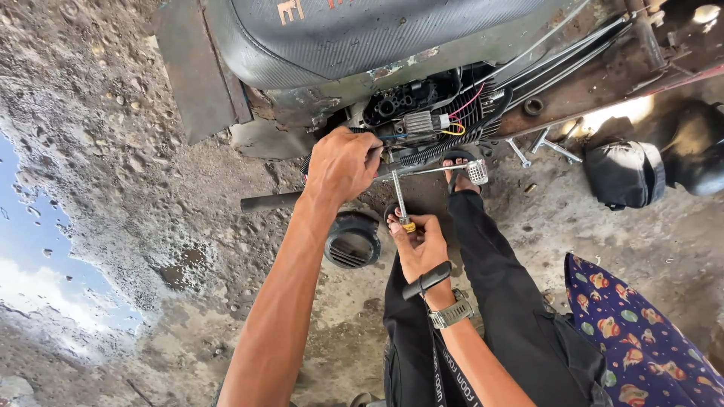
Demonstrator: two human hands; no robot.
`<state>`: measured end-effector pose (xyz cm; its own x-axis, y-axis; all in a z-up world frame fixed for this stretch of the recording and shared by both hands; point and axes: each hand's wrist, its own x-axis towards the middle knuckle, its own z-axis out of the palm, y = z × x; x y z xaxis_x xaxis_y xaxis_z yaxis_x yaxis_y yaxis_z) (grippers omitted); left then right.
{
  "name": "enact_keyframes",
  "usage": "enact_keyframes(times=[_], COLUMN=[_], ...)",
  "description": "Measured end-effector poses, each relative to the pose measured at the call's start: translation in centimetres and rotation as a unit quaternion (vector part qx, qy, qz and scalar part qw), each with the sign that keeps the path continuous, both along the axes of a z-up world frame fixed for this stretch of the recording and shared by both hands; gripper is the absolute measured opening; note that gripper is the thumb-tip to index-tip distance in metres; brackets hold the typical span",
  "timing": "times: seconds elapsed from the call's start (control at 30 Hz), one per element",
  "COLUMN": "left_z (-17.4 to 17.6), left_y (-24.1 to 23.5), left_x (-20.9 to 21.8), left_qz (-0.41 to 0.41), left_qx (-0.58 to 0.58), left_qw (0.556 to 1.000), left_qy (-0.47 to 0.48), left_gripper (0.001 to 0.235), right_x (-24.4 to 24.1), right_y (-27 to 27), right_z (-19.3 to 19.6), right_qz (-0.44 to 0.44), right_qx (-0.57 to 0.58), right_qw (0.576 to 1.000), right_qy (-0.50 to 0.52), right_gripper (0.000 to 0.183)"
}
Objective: The person lifts and lowers the motorcycle seat to access the engine area. They use a wrench to tighten bolts on the engine casing and organize the wiring harness with a corrugated tube.
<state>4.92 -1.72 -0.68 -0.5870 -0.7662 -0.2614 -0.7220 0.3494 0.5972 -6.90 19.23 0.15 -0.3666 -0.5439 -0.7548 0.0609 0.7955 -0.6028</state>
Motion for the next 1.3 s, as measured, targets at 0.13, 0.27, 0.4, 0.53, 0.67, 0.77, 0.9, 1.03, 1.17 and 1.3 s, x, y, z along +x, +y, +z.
enact_keyframes(times=[0.13, 0.27, 0.4, 0.53, 0.67, 0.77, 0.9, 1.03, 1.17, 1.3], left_z=[0.3, 0.5, 0.1, 0.1, 0.5, 0.8, 0.4, -0.4, -1.2, -1.5], left_y=[-0.3, -0.3, -0.2, -0.1, 0.0, -0.2, -0.4, -0.5, 0.0, 0.1], left_x=[-0.2, -0.4, -0.2, 0.0, -0.2, -0.2, -0.2, 0.1, 0.2, 0.2], left_qz=[-0.011, -0.016, -0.015, -0.012, -0.004, -0.003, -0.007, -0.015, -0.007, -0.007], left_qx=[-0.009, -0.014, -0.026, -0.011, -0.007, -0.003, -0.006, -0.008, -0.03, -0.046], left_qw=[1.0, 1.0, 0.999, 1.0, 1.0, 1.0, 1.0, 1.0, 1.0, 0.999], left_qy=[-0.012, -0.015, -0.018, -0.014, -0.009, -0.015, -0.012, -0.009, -0.003, -0.009], left_gripper=[0.011, 0.011, 0.011, 0.012, 0.013, 0.014, 0.012, 0.012, 0.009, 0.009], right_x=[0.0, 0.1, 1.3, 0.9, 0.7, 0.7, -0.1, -0.1, -0.1, -0.6], right_y=[-2.6, -4.0, -3.1, -3.0, -3.1, -3.5, -2.7, -2.1, -1.8, -3.0], right_z=[2.2, 4.6, 3.4, 2.9, 3.0, 3.9, 3.1, 2.4, 1.9, 4.1], right_qz=[-0.059, -0.038, 0.026, -0.054, -0.088, -0.006, -0.02, -0.016, -0.006, 0.027], right_qx=[0.001, 0.027, -0.083, -0.093, -0.064, -0.065, -0.083, -0.056, -0.087, -0.09], right_qw=[0.996, 0.998, 0.983, 0.992, 0.994, 0.995, 0.996, 0.998, 0.996, 0.995], right_qy=[-0.061, -0.047, 0.16, 0.068, -0.031, 0.082, 0.033, -0.024, 0.011, 0.018], right_gripper=[0.047, 0.036, 0.028, 0.029, 0.025, 0.03, 0.033, 0.034, 0.032, 0.03])
